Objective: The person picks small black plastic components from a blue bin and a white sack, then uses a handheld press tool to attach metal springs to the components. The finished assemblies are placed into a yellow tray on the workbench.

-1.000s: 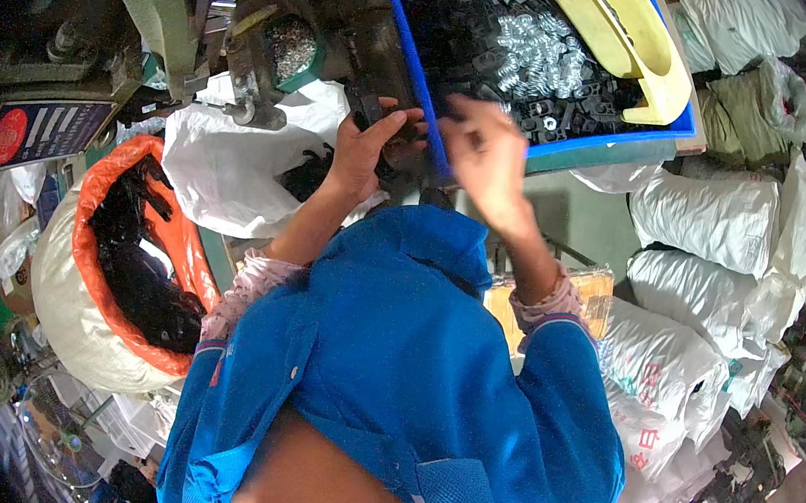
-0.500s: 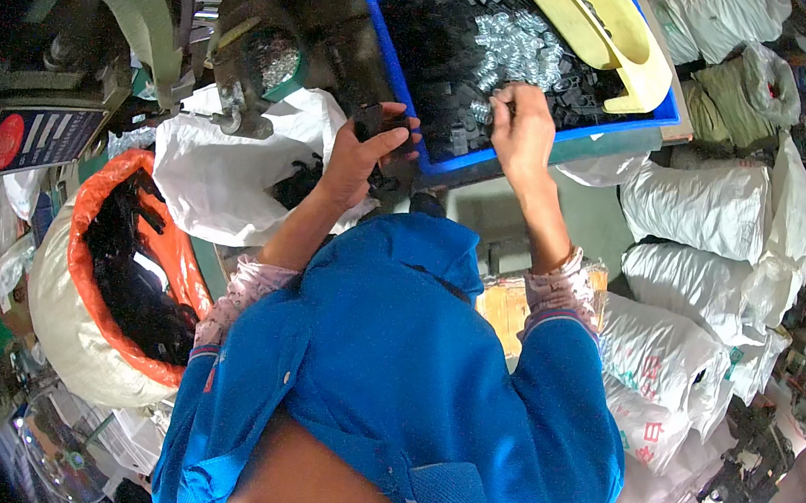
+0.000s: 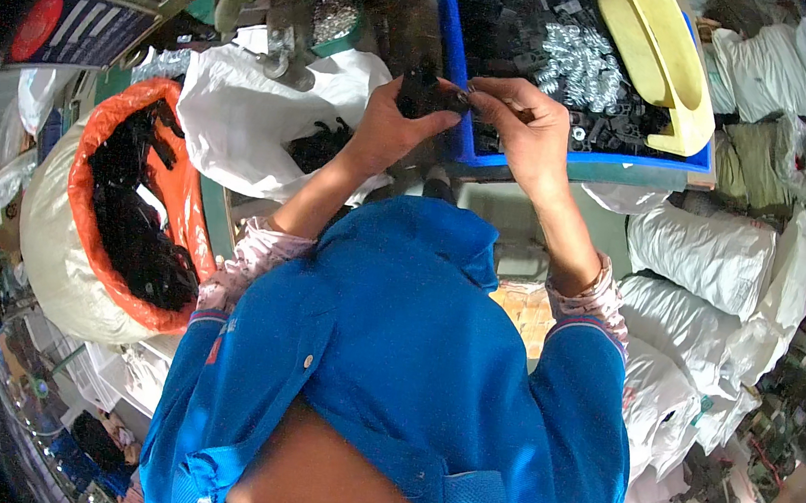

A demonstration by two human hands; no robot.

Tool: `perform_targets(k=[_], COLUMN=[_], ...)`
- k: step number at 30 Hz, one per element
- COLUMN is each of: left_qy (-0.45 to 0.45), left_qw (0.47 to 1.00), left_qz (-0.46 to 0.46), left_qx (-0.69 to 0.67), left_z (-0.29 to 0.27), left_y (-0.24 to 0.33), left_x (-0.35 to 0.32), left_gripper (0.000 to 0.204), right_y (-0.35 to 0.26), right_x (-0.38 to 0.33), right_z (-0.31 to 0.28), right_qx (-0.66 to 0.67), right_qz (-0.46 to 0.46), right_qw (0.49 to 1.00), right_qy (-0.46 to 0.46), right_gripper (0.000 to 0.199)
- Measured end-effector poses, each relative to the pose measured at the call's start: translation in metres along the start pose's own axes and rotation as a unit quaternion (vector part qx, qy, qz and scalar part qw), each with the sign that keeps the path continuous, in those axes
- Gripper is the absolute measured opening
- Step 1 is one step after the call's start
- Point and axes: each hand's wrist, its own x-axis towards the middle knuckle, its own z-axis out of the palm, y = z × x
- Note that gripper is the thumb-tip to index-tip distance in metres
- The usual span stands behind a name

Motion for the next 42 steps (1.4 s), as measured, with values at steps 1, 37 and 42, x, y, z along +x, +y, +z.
perform_targets(k=[1, 37, 42], left_qy=[0.004, 0.276, 0.272], left_qw=[1.0, 0.961, 0.957], left_qz=[0.003, 0.011, 0.069], left_qx=[0.004, -0.033, 0.072], left_z=[-0.002, -0.065, -0.094], left_y=[0.0, 0.01, 0.009], left_x=[-0.001, -0.069, -0.08], left_gripper=[0.028, 0.024, 0.013], right_y=[0.0, 0.018, 0.017], right_x=[0.0, 0.006, 0.021], right_z=[0.003, 0.108, 0.121], right_qx=[-0.014, 0.112, 0.182], right_qz=[0.0, 0.069, 0.129], right_qw=[1.0, 0.968, 0.947], right_qy=[-0.004, -0.212, -0.231], right_gripper=[0.01, 0.035, 0.034])
